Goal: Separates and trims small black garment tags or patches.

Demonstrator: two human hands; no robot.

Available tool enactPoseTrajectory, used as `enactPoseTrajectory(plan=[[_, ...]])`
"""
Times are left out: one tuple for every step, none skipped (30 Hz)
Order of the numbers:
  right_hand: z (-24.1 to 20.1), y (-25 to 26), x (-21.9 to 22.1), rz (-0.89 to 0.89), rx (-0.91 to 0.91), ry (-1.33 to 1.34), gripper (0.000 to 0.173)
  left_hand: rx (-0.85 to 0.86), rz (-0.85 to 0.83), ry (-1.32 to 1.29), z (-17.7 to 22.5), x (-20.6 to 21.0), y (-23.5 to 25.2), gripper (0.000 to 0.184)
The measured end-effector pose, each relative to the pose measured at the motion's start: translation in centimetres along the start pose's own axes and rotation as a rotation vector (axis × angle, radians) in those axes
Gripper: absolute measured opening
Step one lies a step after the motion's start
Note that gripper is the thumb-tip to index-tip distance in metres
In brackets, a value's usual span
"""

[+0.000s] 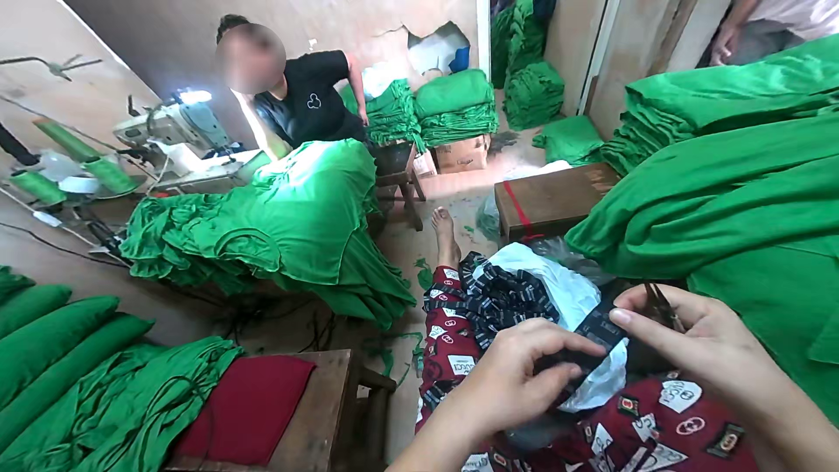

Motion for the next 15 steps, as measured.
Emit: enactPoseTrajectory(plan=[[0.1,0.1,0.0,-0.002,0.007,0.012,0.002,-0.020,-0.007,-0.022,0.0,-0.1,0.1,0.027],[0.2,0.1,0.0,-0.006,0.009,0.019,0.002,-0.045,-0.013,-0.043,-0.1,-0.1,0.1,0.031],[0.2,0.2,0.1,-0.006,0.011,0.025,0.002,-0.072,-0.017,-0.069,-0.2,-0.1,0.1,0.035],[0.3,0.2,0.1,-0.007,0.016,0.030,0.002,-0.099,-0.017,-0.088,-0.3,-0.1,0.2,0.039],[0.4,0.2,0.2,-0.008,0.024,0.034,0.002,-0.126,-0.014,-0.099,-0.5,-0.1,0.2,0.042],[0.5,0.3,0.3,-0.010,0.036,0.033,0.002,-0.150,-0.004,-0.101,-0.6,-0.2,0.2,0.045],[0.6,0.3,0.3,-0.013,0.048,0.034,0.002,-0.167,0.008,-0.097,-0.7,-0.3,0.1,0.047],[0.7,0.4,0.3,-0.019,0.058,0.036,0.002,-0.175,0.020,-0.085,-0.8,-0.4,0.1,0.048],[0.8,0.4,0.4,-0.026,0.067,0.041,0.003,-0.180,0.030,-0.077,-0.9,-0.4,0.1,0.050],[0.9,0.5,0.4,-0.031,0.081,0.046,0.003,-0.189,0.038,-0.072,-1.0,-0.4,0.1,0.052],[0.9,0.5,0.4,-0.032,0.097,0.054,0.003,-0.196,0.046,-0.069,-1.2,-0.5,0.1,0.053],[0.9,0.5,0.4,-0.032,0.114,0.061,0.003,-0.206,0.053,-0.067,-1.4,-0.5,0.1,0.054],[1.0,0.5,0.4,-0.033,0.129,0.070,0.002,-0.217,0.060,-0.068,-1.6,-0.5,0.0,0.054],[1.0,0.6,0.4,-0.033,0.137,0.082,0.002,-0.224,0.070,-0.071,-1.8,-0.6,0.0,0.055],[1.1,0.6,0.4,-0.032,0.141,0.098,0.002,-0.226,0.079,-0.076,-1.9,-0.7,0.0,0.055]])
Point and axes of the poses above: each hand's wrist, its own y-axis towards the middle knuckle, its own x-axis out of the palm, z = x × y, the point moved 7 cm from there along y, towards the middle knuckle, and after that the axes turned 6 degrees about -x, right-handed, at the moved point
